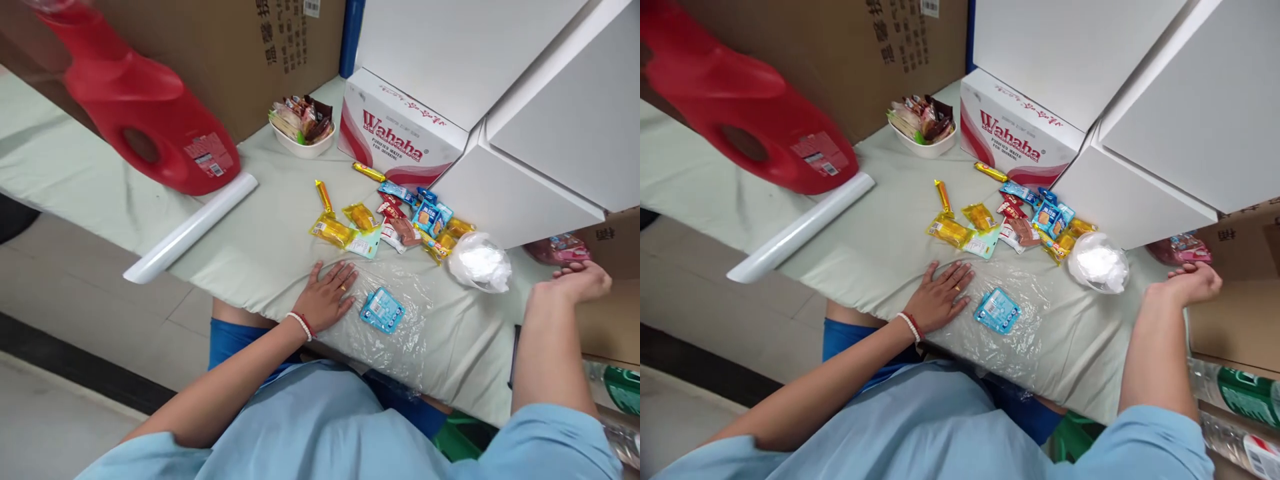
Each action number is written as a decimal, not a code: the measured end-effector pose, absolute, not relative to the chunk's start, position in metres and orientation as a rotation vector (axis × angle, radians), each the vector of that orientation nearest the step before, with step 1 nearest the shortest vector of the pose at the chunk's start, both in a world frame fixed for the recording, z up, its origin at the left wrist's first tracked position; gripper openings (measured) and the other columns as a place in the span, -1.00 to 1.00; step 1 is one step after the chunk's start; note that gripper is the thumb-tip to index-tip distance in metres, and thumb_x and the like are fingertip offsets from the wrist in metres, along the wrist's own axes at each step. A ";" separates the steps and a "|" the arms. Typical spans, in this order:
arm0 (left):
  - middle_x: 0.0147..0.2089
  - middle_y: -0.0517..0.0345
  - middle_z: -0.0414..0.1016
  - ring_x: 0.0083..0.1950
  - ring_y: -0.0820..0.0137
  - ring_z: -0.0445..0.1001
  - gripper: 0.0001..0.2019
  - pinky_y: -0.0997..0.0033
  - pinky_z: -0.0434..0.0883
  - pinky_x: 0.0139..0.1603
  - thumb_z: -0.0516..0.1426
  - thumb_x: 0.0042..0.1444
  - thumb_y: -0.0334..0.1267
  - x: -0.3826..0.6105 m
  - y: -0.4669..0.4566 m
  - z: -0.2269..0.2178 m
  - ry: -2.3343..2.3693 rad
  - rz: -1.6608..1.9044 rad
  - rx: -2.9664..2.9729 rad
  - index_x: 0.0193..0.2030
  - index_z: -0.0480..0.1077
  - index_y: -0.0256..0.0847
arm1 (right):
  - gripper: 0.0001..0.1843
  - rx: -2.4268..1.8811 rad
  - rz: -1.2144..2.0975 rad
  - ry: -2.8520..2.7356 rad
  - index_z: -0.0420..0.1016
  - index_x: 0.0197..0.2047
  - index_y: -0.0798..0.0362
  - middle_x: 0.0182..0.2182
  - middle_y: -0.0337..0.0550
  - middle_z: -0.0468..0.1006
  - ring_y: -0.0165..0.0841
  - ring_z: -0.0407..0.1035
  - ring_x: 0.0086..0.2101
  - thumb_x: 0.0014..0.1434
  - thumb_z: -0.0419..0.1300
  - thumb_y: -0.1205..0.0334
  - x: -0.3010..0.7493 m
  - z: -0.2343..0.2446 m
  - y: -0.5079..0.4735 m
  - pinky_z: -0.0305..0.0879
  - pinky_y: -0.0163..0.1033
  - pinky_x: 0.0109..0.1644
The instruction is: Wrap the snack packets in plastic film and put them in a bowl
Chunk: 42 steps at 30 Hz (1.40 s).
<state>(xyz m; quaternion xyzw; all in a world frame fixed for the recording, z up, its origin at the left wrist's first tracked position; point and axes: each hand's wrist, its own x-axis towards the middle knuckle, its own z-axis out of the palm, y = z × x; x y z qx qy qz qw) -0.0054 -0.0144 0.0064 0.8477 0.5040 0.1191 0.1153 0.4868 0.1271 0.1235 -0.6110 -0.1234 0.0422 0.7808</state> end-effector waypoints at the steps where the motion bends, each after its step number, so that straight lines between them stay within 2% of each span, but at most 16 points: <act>1: 0.57 0.03 0.13 0.59 0.15 0.09 -0.44 -0.30 -0.21 0.59 -0.10 0.48 0.04 -0.006 -0.015 0.006 1.474 0.363 2.482 0.53 0.16 -0.06 | -0.73 -1.334 0.017 -0.386 0.42 -0.53 -0.13 -0.33 -0.04 0.56 -0.24 0.50 -0.36 0.14 0.04 0.33 0.471 0.128 0.122 0.40 0.08 -0.33; 3: 0.57 0.02 0.13 0.59 0.14 0.09 -0.44 -0.30 -0.21 0.59 -0.10 0.48 0.04 -0.006 -0.015 0.004 1.463 0.390 2.481 0.52 0.17 -0.05 | -0.75 -1.368 -0.084 -0.661 0.51 -0.45 -0.15 -0.44 -0.08 0.50 -0.24 0.45 -0.43 0.16 0.06 0.28 0.432 0.135 0.120 0.40 0.09 -0.30; 6: 0.57 0.02 0.14 0.59 0.14 0.07 -0.43 -0.31 -0.22 0.59 -0.12 0.48 0.06 -0.007 -0.015 0.002 1.441 0.422 2.477 0.52 0.17 -0.07 | -0.80 -1.443 -0.031 -1.040 0.57 -0.33 -0.08 -0.52 -0.13 0.44 -0.29 0.34 -0.52 0.21 0.12 0.15 0.359 0.143 0.131 0.37 -0.01 -0.33; 9: 0.57 0.02 0.13 0.60 0.17 0.06 -0.43 -0.32 -0.22 0.59 -0.15 0.49 0.06 -0.008 -0.016 0.000 1.426 0.439 2.474 0.52 0.17 -0.08 | -0.71 -1.476 0.163 -1.609 0.62 -0.20 0.03 -0.49 -0.16 0.53 -0.32 0.38 -0.49 0.28 0.11 0.08 0.278 0.140 0.159 0.38 -0.14 -0.28; 11: 0.58 0.02 0.12 0.60 0.17 0.05 -0.42 -0.31 -0.21 0.59 -0.16 0.49 0.06 -0.010 -0.016 0.001 1.422 0.439 2.475 0.52 0.17 -0.09 | -0.69 -1.398 0.277 -2.004 0.63 -0.13 0.05 -0.37 -0.13 0.62 -0.29 0.47 -0.36 0.33 0.09 0.11 0.223 0.132 0.187 0.41 -0.14 -0.16; 14: 0.58 0.02 0.13 0.60 0.17 0.04 -0.42 -0.30 -0.16 0.59 -0.14 0.48 0.06 -0.011 -0.017 0.001 1.417 0.431 2.484 0.52 0.16 -0.08 | -0.72 -1.251 0.246 -2.454 0.61 -0.04 0.13 -0.10 0.08 0.66 -0.10 0.50 -0.08 0.33 0.11 0.24 0.138 0.111 0.240 0.38 0.00 0.10; 17: 0.56 0.01 0.16 0.61 0.14 0.03 -0.41 -0.29 -0.12 0.59 -0.09 0.46 0.06 -0.012 -0.017 0.001 1.424 0.421 2.496 0.53 0.14 -0.07 | -0.58 -1.189 0.186 -2.626 0.43 0.24 0.23 0.15 0.20 0.53 0.00 0.37 0.16 0.35 0.15 0.31 0.060 0.086 0.292 0.26 0.11 0.28; 21: 0.55 -0.02 0.18 0.61 0.11 0.02 -0.39 -0.32 -0.13 0.59 -0.06 0.44 0.04 -0.013 -0.017 -0.001 1.430 0.423 2.487 0.55 0.12 -0.08 | -0.46 -1.181 0.236 -2.688 0.19 0.40 0.33 0.33 0.21 0.33 -0.08 0.25 0.27 0.43 0.10 0.31 -0.008 0.056 0.330 0.15 0.06 0.37; 23: 0.55 -0.02 0.19 0.61 0.11 0.03 -0.40 -0.31 -0.17 0.60 -0.06 0.44 0.03 -0.013 -0.018 -0.002 1.412 0.446 2.476 0.54 0.14 -0.07 | -0.51 -1.286 0.268 -2.638 0.23 0.35 0.34 0.29 0.23 0.34 -0.09 0.29 0.24 0.42 0.10 0.34 -0.022 0.044 0.334 0.20 0.04 0.34; 26: 0.55 0.00 0.18 0.61 0.14 0.04 -0.42 -0.28 -0.26 0.61 -0.08 0.45 0.03 -0.013 -0.017 -0.003 1.392 0.490 2.447 0.53 0.17 -0.07 | -0.71 -1.395 0.276 -2.517 0.41 0.14 0.25 0.12 0.19 0.46 -0.08 0.37 0.12 0.45 0.01 0.38 -0.018 0.034 0.324 0.27 0.04 0.26; 29: 0.57 0.02 0.14 0.61 0.19 0.01 -0.43 -0.28 -0.27 0.61 -0.12 0.47 0.03 -0.013 -0.016 -0.003 1.383 0.508 2.433 0.51 0.18 -0.10 | -0.69 -1.388 0.249 -2.496 0.48 -0.02 0.15 -0.02 0.11 0.51 -0.11 0.39 0.03 0.49 -0.09 0.33 0.005 0.034 0.298 0.29 -0.01 0.20; 33: 0.57 0.03 0.14 0.61 0.19 0.01 -0.42 -0.29 -0.19 0.60 -0.15 0.48 0.03 -0.013 -0.016 -0.003 1.373 0.510 2.433 0.50 0.20 -0.13 | -0.65 -1.329 0.236 -2.457 0.53 -0.04 0.06 -0.08 0.07 0.55 -0.13 0.42 -0.03 0.50 -0.08 0.19 0.047 0.044 0.239 0.33 -0.08 0.14; 36: 0.55 -0.01 0.19 0.60 0.15 0.04 -0.44 -0.30 -0.22 0.60 -0.12 0.47 0.02 -0.013 -0.016 -0.003 1.357 0.549 2.417 0.50 0.21 -0.12 | -0.67 -1.308 0.287 -2.289 0.54 0.00 0.01 -0.06 0.05 0.58 -0.14 0.44 -0.03 0.47 0.00 0.08 0.079 0.053 0.188 0.37 -0.06 0.14; 38: 0.55 -0.02 0.20 0.60 0.15 0.05 -0.45 -0.30 -0.25 0.60 -0.11 0.47 0.00 -0.013 -0.016 -0.002 1.347 0.570 2.407 0.49 0.22 -0.12 | -0.71 -1.359 0.384 -2.065 0.54 -0.02 -0.01 -0.12 0.00 0.60 -0.16 0.47 -0.09 0.41 0.11 0.01 0.101 0.057 0.164 0.43 -0.04 0.08; 40: 0.55 -0.02 0.18 0.60 0.15 0.04 -0.45 -0.31 -0.25 0.59 -0.11 0.48 0.00 -0.013 -0.016 -0.002 1.346 0.576 2.403 0.49 0.22 -0.14 | -0.76 -1.415 0.573 -1.693 0.52 -0.08 0.00 -0.27 -0.13 0.57 -0.26 0.46 -0.25 0.34 0.23 0.02 0.124 0.060 0.154 0.49 -0.12 -0.08; 42: 0.55 -0.02 0.18 0.60 0.15 0.04 -0.44 -0.31 -0.24 0.59 -0.11 0.48 0.01 -0.013 -0.016 -0.001 1.344 0.571 2.406 0.49 0.22 -0.15 | -0.84 -1.384 0.872 -1.154 0.46 -0.18 0.02 -0.41 -0.31 0.48 -0.44 0.37 -0.43 0.26 0.33 0.16 0.148 0.066 0.156 0.46 -0.31 -0.30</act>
